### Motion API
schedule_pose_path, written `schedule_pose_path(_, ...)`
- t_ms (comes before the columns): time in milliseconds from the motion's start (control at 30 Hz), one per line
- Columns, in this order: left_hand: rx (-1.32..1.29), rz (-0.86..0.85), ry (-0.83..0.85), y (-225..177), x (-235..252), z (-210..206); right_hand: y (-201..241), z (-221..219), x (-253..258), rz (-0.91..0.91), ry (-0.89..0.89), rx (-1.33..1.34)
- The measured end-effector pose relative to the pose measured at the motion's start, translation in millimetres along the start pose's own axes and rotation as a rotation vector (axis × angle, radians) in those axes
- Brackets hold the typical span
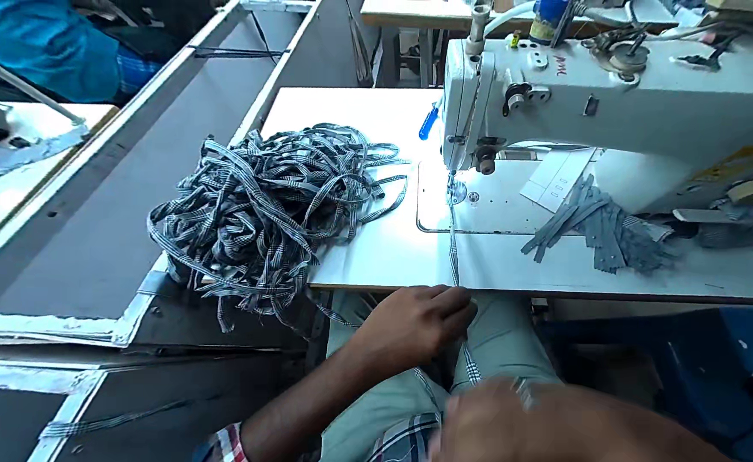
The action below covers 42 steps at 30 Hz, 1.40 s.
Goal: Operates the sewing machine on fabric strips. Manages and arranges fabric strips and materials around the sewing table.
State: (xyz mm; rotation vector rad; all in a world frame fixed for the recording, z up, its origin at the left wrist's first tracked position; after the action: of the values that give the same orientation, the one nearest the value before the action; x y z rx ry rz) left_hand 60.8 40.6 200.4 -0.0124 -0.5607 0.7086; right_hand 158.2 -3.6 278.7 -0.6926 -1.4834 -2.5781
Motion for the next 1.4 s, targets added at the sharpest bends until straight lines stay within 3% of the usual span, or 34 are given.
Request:
schedule_pose_path(67, -0.016, 0.061, -0.161, -5, -11, 22, -25, 39, -13, -0.074, -0.342, -0.257)
schedule_pose_path(133, -0.097, 0.173, -0.35, -12, -22, 36, -68, 60, -27, -0.245, -0.538, -0.622)
schedule_pose_path(200, -0.147, 0.277, -0.527, -20, -32, 44, -113, 57, -33, -0.389, -0.553, -0.799)
schedule_pose_path(267, -0.206, 0.358, -0.634, -30, -40, 48, -139, 44, -28, -0.399, -0.579, -0.859)
schedule_pose_path(500, -0.752, 0.581, -0.8, -30, -61, 30, -142, 22, -1, -0.084, -0.623, -0.908)
schedule_pose_path(733, -0.919, 0.755, -0.606, -14, -87, 17, -140, 2, -26, -0.064, -0.501, -0.905)
schedule_pose_path(800, -0.829, 0.762, -0.406, -8, -93, 15, -137, 2, -32, -0.052, -0.508, -0.874)
schedule_pose_path(900, -0.422, 0.718, -0.076, 9, -90, 21, -138, 5, -36, -0.071, -0.484, -0.783)
schedule_pose_path(1033, 0.014, 0.611, -0.075, 52, -52, 26, -135, 5, -29, -0.118, -0.385, -0.789)
schedule_pose_path(1167, 0.029, 0.307, 0.044, 82, 7, -14, -123, 0, -19, -0.107, -0.215, -0.854)
schedule_pose_path(1267, 0.03, 0.088, 0.113, 77, 29, -35, -114, -1, -17, -0.096, -0.116, -0.881)
schedule_pose_path(1400, 0.096, -0.005, -0.009, 56, 22, -28, -101, 20, -28, -0.103, -0.299, -0.813)
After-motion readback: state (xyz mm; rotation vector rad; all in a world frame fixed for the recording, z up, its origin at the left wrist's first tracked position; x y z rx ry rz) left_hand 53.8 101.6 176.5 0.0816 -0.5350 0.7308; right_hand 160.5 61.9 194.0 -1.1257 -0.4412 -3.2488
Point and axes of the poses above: each hand's wrist, its own x-axis towards the middle knuckle, its own z-axis out of the back of the hand, y = z × x, the point moved 9 cm from there along x, towards the middle knuckle, and after that the axes turned 1 degree about x, right-handed, at the moved point
